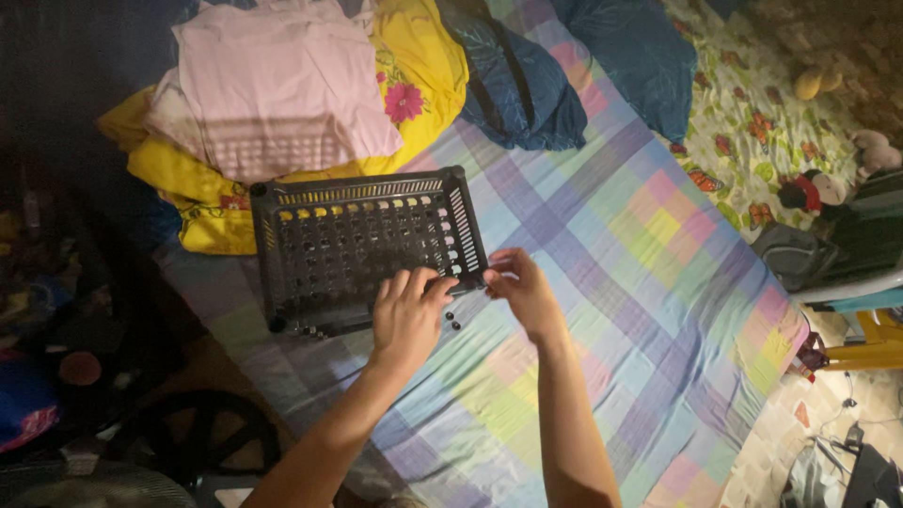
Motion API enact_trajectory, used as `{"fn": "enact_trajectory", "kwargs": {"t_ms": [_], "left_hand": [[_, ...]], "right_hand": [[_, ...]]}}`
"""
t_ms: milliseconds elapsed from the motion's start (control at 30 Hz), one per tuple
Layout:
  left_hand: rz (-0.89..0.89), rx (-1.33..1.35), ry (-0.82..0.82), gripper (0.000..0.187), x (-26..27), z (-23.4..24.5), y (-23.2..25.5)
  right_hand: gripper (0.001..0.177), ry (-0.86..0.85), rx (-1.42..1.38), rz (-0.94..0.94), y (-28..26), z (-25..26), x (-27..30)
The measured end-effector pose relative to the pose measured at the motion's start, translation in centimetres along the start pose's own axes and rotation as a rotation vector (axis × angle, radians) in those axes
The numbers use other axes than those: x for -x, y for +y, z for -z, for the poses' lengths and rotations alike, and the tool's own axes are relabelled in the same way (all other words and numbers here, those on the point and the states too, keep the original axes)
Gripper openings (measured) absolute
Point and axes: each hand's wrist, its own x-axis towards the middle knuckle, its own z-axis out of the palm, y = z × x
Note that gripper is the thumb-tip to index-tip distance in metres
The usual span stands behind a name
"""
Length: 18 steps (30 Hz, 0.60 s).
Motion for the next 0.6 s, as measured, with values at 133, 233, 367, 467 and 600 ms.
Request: {"fn": "enact_trajectory", "kwargs": {"t_ms": [133, 233, 367, 467, 600], "left_hand": [[0.004, 0.004, -0.004, 0.026, 0.0, -0.5, 0.0], [0.007, -0.029, 0.003, 0.027, -0.4, -0.3, -0.6], [0.025, -0.037, -0.029, 0.031, -0.6, 0.5, -0.6], [0.033, -0.011, -0.006, 0.02, -0.6, 1.3, 0.0], [0.035, -0.062, -0.006, 0.021, -0.6, 2.2, 0.5]], "right_hand": [[0.035, -0.024, 0.101, 0.035, 1.2, 1.0, -1.5], [0.034, 0.012, 0.044, 0.057, 2.0, -0.2, -2.2], [0.037, 0.049, 0.007, 0.033, 1.3, -1.3, -1.5], [0.032, -0.003, 0.015, 0.068, 1.7, -0.6, -0.2], [0.031, -0.013, -0.741, -0.08, 9.1, 1.0, -0.7]]}}
